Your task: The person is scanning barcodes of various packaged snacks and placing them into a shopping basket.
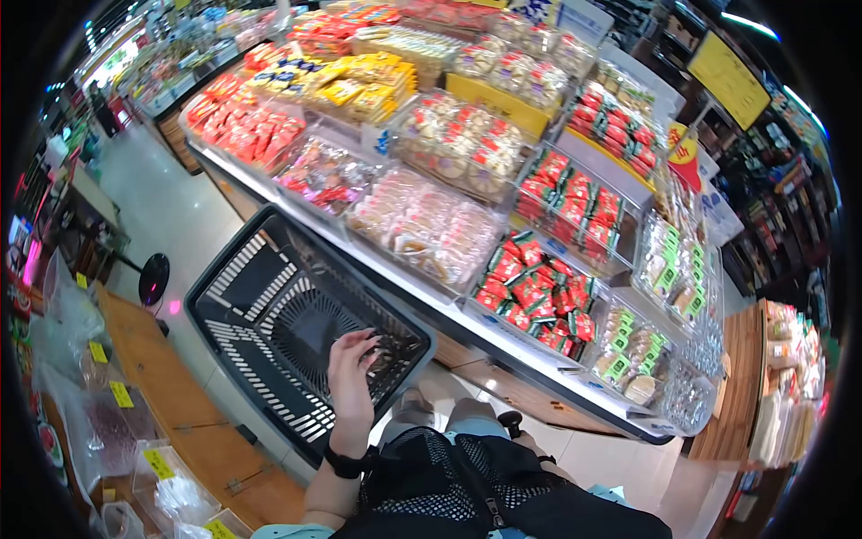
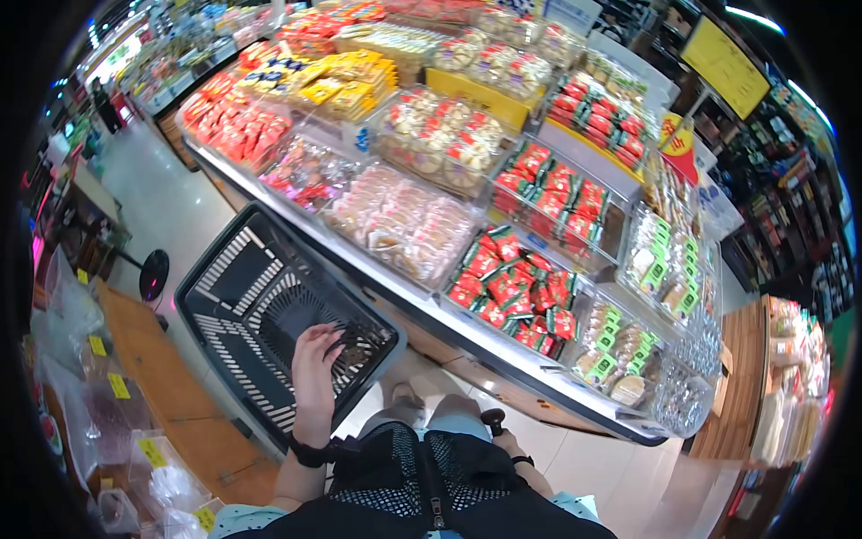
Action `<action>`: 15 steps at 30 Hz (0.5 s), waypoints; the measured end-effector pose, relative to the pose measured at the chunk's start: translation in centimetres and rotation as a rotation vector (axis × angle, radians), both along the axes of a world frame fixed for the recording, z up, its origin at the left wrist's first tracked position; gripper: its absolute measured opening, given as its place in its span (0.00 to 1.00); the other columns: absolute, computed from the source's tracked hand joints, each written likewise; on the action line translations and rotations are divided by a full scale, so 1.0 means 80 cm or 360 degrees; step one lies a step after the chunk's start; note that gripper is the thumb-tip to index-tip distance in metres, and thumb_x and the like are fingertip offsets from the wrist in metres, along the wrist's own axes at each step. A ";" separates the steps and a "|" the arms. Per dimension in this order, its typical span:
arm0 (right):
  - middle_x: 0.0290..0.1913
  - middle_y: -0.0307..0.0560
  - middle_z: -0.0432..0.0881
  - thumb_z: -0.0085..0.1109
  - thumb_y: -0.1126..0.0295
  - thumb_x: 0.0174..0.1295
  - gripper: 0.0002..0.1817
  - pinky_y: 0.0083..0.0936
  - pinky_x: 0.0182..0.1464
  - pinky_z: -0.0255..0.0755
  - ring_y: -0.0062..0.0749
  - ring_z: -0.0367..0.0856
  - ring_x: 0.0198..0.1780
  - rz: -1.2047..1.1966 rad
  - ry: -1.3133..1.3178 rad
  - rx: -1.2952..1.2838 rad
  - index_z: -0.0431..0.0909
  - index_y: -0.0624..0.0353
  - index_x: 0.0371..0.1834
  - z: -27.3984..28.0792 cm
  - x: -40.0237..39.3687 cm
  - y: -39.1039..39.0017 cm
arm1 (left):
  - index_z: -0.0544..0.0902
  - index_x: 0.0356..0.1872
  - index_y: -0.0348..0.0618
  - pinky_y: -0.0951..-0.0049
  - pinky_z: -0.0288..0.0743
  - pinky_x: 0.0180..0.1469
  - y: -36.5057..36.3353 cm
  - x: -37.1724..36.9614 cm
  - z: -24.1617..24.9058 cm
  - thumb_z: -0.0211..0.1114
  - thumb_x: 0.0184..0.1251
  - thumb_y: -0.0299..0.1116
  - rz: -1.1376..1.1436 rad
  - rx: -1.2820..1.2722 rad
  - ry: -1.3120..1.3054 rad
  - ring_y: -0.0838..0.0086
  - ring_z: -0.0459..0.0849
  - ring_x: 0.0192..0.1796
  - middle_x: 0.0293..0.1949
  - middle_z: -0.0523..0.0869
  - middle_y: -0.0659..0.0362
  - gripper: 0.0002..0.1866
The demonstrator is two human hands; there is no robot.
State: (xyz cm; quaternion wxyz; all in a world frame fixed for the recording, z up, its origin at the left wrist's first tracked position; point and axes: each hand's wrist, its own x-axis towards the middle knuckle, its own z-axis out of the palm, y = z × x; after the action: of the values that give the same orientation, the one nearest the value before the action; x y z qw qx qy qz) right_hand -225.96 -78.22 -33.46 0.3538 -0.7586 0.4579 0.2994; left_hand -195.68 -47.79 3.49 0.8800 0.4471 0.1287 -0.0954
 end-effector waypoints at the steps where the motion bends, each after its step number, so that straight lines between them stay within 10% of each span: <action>1: 0.47 0.62 0.77 0.54 0.66 0.47 0.23 0.36 0.54 0.66 0.52 0.73 0.53 -0.0048 0.0015 -0.0004 0.72 0.63 0.48 0.007 -0.012 -0.003 | 0.72 0.44 0.40 0.75 0.66 0.50 -0.025 0.004 0.009 0.52 0.61 0.28 -0.0190 0.0143 -0.0193 0.73 0.76 0.48 0.43 0.77 0.57 0.11; 15: 0.48 0.62 0.76 0.55 0.66 0.47 0.23 0.36 0.57 0.63 0.50 0.72 0.55 -0.0494 0.0124 0.0007 0.73 0.62 0.48 0.140 -0.096 -0.045 | 0.56 0.64 0.43 0.40 0.55 0.56 -0.368 0.016 -0.063 0.73 0.39 0.46 -0.1086 0.2402 -0.1545 0.49 0.53 0.66 0.61 0.60 0.43 0.49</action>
State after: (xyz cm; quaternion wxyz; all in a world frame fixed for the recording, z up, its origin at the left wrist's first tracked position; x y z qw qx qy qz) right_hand -233.63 -81.80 -22.25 0.3794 -0.6658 0.5823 0.2713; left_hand -194.42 -77.21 -1.58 0.2423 0.9001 -0.3595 -0.0429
